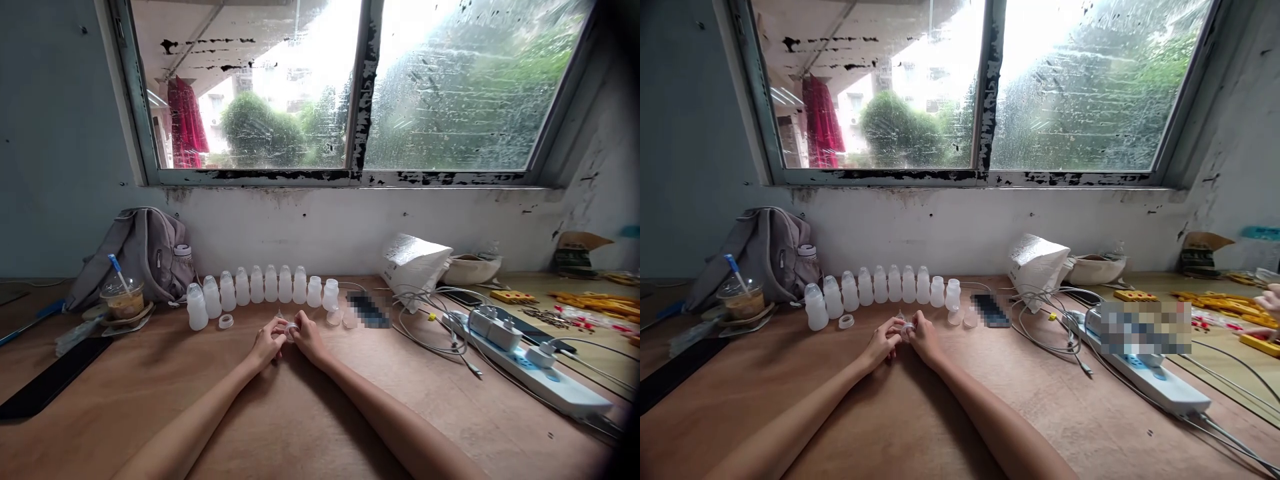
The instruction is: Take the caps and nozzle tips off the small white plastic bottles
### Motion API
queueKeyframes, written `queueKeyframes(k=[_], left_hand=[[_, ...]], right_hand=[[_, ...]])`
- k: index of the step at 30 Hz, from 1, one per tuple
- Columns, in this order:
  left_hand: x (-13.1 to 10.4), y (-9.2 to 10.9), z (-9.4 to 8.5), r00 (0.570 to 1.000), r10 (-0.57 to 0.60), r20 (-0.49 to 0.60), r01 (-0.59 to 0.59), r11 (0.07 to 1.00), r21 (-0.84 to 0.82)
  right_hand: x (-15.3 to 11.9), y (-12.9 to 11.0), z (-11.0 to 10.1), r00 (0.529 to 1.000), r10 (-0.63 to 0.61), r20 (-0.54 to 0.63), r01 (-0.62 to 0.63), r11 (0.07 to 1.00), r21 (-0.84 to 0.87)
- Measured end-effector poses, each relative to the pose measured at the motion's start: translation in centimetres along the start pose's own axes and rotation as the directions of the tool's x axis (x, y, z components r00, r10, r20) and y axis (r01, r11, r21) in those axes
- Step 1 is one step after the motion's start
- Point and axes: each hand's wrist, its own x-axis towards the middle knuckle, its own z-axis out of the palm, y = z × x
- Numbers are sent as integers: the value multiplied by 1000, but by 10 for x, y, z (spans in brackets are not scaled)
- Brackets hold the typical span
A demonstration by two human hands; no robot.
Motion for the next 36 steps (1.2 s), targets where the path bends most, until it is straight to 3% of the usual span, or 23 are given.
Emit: queueKeyframes(k=[5, 13, 19, 24, 27, 30, 33, 36], left_hand=[[0, 1, 0, 1000, 2, 12, -1, 998, -59], [4, 0, 5, 989, -148, 1, 136, 905, -404], [6, 0, -1, 984, -157, 85, 178, 860, -478], [13, -6, -10, 967, -251, 41, 228, 784, -577], [18, -10, -15, 952, -307, 24, 253, 736, -627], [20, -12, -18, 940, -339, 21, 268, 702, -660], [20, -13, -17, 937, -348, 25, 272, 684, -677], [19, -12, -16, 938, -345, 41, 278, 676, -683]], right_hand=[[2, 1, -4, 1000, -2, -6, 2, 998, 59], [2, -2, -13, 999, -35, -8, 36, 978, 207], [0, -7, -11, 995, -96, 32, 90, 984, 152], [0, -6, -7, 998, -66, 23, 62, 988, 141], [3, -2, -9, 999, -15, -28, 17, 998, 53], [18, 2, -19, 998, 30, -51, -38, 986, -159], [45, 4, -35, 992, 121, -36, -125, 916, -382], [71, 4, -49, 971, 234, -44, -226, 849, -478]])
